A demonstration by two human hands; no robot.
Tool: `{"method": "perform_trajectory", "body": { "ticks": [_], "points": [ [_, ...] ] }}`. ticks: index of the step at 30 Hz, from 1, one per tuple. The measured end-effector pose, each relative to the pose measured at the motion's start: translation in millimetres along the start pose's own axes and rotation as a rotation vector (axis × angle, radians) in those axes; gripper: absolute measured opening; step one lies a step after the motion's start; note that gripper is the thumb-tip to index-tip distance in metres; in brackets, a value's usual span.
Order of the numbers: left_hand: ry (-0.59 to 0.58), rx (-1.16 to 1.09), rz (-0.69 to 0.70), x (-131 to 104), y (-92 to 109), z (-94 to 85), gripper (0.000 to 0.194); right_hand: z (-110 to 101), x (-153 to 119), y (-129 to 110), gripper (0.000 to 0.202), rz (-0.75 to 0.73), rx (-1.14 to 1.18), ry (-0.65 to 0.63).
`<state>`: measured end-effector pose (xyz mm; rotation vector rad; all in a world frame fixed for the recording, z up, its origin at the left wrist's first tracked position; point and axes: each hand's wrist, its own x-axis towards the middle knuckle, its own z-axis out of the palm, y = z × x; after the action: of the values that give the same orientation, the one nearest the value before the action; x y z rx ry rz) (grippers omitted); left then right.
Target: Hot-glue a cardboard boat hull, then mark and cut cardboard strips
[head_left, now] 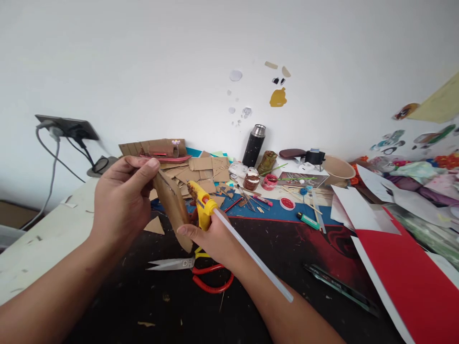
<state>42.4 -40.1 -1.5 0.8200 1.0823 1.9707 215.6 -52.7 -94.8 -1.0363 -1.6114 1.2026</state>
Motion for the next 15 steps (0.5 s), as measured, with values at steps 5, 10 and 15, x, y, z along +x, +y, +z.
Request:
{"method": "perform_trajectory", "body": {
  "ticks": [5, 10, 15],
  "points": [
    [-0.04, 0.004, 0.02, -6, 3, -0.2, 0.029, -1, -2, -2, 0.05, -0.05, -0.058, 0.031],
    [-0.043, -0.004, 0.005, -6, 2, -0.2, 0.031, 0, -1, 0, 0.048, -0.054, -0.077, -0.004],
    [-0.134, 0.024, -0.092, 0, -3, -3.5, 0.026, 2, 2, 9, 0.054, -0.035, 0.021, -0.09]
  ]
}}
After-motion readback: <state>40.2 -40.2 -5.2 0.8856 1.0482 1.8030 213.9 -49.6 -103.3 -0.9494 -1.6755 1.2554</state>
